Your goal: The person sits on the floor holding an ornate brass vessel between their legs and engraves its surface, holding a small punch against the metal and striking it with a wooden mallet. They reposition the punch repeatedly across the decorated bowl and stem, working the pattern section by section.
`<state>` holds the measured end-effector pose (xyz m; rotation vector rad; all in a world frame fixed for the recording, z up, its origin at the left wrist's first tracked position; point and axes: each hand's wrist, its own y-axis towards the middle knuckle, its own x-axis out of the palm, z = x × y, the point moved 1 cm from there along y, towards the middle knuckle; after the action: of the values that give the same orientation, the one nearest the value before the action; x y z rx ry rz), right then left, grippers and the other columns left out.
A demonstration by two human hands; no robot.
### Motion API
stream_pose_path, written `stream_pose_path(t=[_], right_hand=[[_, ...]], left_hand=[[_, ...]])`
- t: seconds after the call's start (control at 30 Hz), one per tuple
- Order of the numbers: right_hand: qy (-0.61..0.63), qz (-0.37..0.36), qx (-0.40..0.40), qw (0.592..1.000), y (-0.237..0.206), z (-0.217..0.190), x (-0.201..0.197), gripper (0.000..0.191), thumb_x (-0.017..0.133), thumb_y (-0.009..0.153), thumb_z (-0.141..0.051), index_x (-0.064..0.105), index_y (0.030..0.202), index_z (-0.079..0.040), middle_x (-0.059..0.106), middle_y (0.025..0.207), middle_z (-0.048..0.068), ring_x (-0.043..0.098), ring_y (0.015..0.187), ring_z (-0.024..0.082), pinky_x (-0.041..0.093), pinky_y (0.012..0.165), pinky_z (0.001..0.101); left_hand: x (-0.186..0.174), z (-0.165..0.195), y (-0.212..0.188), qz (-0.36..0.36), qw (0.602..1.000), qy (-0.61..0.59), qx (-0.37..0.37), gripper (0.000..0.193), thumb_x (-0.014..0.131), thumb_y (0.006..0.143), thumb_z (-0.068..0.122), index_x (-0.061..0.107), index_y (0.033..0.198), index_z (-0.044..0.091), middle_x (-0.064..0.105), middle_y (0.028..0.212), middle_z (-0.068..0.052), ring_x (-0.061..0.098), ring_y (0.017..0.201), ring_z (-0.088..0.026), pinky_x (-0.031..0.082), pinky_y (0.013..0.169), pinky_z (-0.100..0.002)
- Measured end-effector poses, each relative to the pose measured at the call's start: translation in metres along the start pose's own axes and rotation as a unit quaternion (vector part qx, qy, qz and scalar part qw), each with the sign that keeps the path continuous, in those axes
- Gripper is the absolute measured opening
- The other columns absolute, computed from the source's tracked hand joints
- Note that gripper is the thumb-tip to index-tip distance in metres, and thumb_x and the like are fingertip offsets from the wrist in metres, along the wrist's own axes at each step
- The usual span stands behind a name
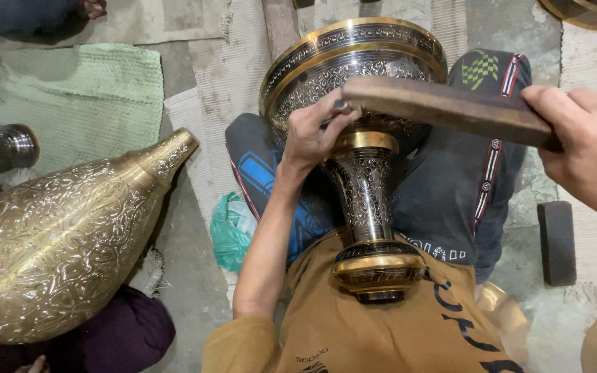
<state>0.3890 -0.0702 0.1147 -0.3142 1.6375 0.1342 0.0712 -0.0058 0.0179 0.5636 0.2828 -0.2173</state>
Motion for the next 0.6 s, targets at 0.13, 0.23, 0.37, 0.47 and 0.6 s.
stream_pose_path(t=[0.13,0.23,0.37,0.47,0.6], right_hand=[[-0.007,-0.015,0.009,1.0,0.007,0.003,0.005,0.048,0.077,0.082,0.002,0.066,0.128,-0.008,0.064,0.08,0.016,0.066,0.069,0.035,0.054,0.062,0.042],[0.123,0.046,-0.019,0.991,0.008,0.003,0.0,0.052,0.073,0.081,0.008,0.063,0.13,-0.004,0.064,0.089,0.019,0.066,0.076,0.034,0.053,0.068,0.0414],[0.145,0.08,-0.053,0.985,0.008,-0.002,-0.011,0.047,0.074,0.088,0.009,0.061,0.132,-0.002,0.064,0.095,0.018,0.065,0.084,0.034,0.052,0.075,0.0407],[0.067,0.075,-0.049,0.994,0.012,-0.007,-0.018,0.049,0.076,0.082,0.013,0.066,0.127,-0.002,0.062,0.09,0.02,0.064,0.08,0.036,0.051,0.072,0.0428],[0.144,0.101,-0.06,0.983,0.013,-0.013,-0.022,0.045,0.074,0.087,0.01,0.061,0.128,-0.002,0.062,0.094,0.02,0.064,0.084,0.036,0.051,0.075,0.042]], left_hand=[[0.001,0.005,-0.002,0.001,0.999,-0.053,-0.012,0.023,0.071,0.101,0.001,0.06,0.12,0.001,0.075,0.101,-0.008,0.077,0.091,-0.017,0.065,0.082,-0.03],[0.0,0.008,-0.001,-0.001,0.998,-0.053,-0.021,0.018,0.07,0.1,0.0,0.061,0.116,-0.001,0.074,0.101,-0.009,0.077,0.089,-0.018,0.064,0.081,-0.029],[0.0,0.01,0.002,-0.012,1.0,-0.016,-0.011,0.017,0.072,0.098,0.001,0.066,0.114,0.001,0.075,0.1,-0.01,0.077,0.089,-0.019,0.063,0.082,-0.03],[0.0,0.012,0.006,-0.014,0.999,0.026,-0.012,0.013,0.078,0.095,0.005,0.071,0.106,0.003,0.076,0.095,-0.01,0.077,0.084,-0.02,0.061,0.076,-0.03],[-0.001,0.013,0.006,0.001,0.999,-0.006,-0.04,0.025,0.078,0.093,0.006,0.07,0.115,-0.003,0.075,0.092,-0.009,0.077,0.079,-0.02,0.061,0.074,-0.031]])
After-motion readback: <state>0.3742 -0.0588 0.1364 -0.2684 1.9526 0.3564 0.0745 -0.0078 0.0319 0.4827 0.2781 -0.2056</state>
